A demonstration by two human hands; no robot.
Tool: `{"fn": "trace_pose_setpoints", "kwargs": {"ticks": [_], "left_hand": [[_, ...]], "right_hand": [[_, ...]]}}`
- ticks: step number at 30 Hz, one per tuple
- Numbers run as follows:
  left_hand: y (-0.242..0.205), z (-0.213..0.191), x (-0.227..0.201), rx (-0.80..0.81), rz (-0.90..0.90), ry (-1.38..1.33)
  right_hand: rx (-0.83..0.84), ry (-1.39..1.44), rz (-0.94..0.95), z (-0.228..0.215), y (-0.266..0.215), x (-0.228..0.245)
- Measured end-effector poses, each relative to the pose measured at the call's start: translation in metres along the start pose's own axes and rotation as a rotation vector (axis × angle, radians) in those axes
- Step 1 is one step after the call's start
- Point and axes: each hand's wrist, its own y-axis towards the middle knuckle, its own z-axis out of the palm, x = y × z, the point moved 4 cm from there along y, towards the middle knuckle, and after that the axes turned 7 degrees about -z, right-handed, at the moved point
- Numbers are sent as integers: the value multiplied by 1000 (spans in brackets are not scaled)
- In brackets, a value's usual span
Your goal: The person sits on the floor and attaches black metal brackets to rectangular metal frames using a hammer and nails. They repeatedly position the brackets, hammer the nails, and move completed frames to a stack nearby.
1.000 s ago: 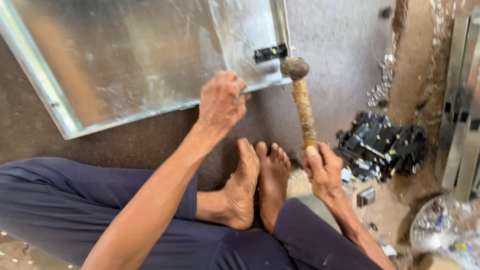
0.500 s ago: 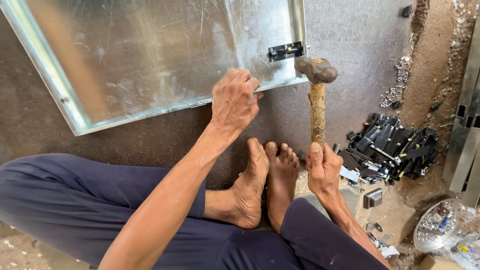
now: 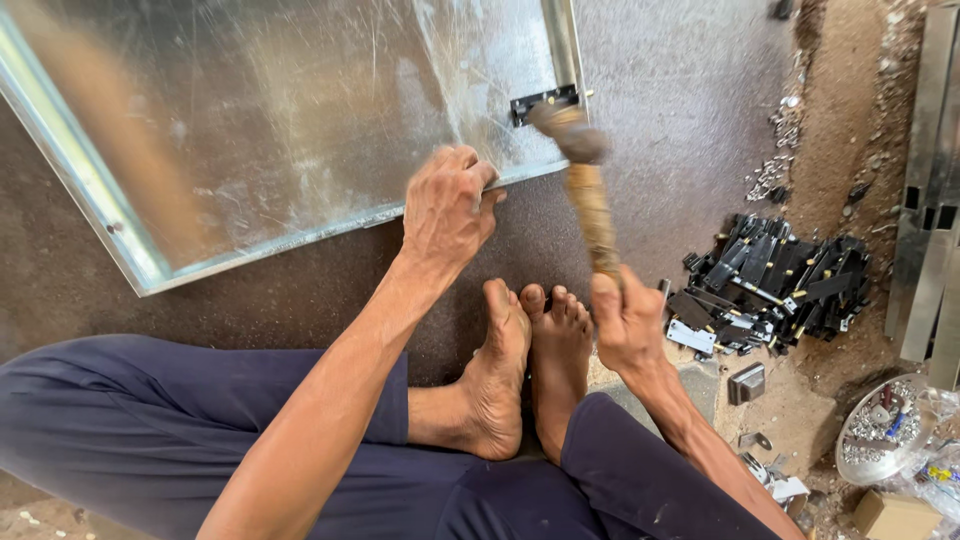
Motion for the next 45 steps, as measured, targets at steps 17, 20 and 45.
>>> {"fn": "trace_pose_setpoints", "kwargs": {"ticks": [17,20,45], "left_hand": [[149,-11,26,171,-206,-321],[142,-5,19,145,-93,-152],[105,-14,-15,26,122,38]], "right_hand": [[-63,-129,-108,-20,5,-4],[-259,176,-307,-45,0,-3],[-68,-46,70,-24,-60,-29]]}}
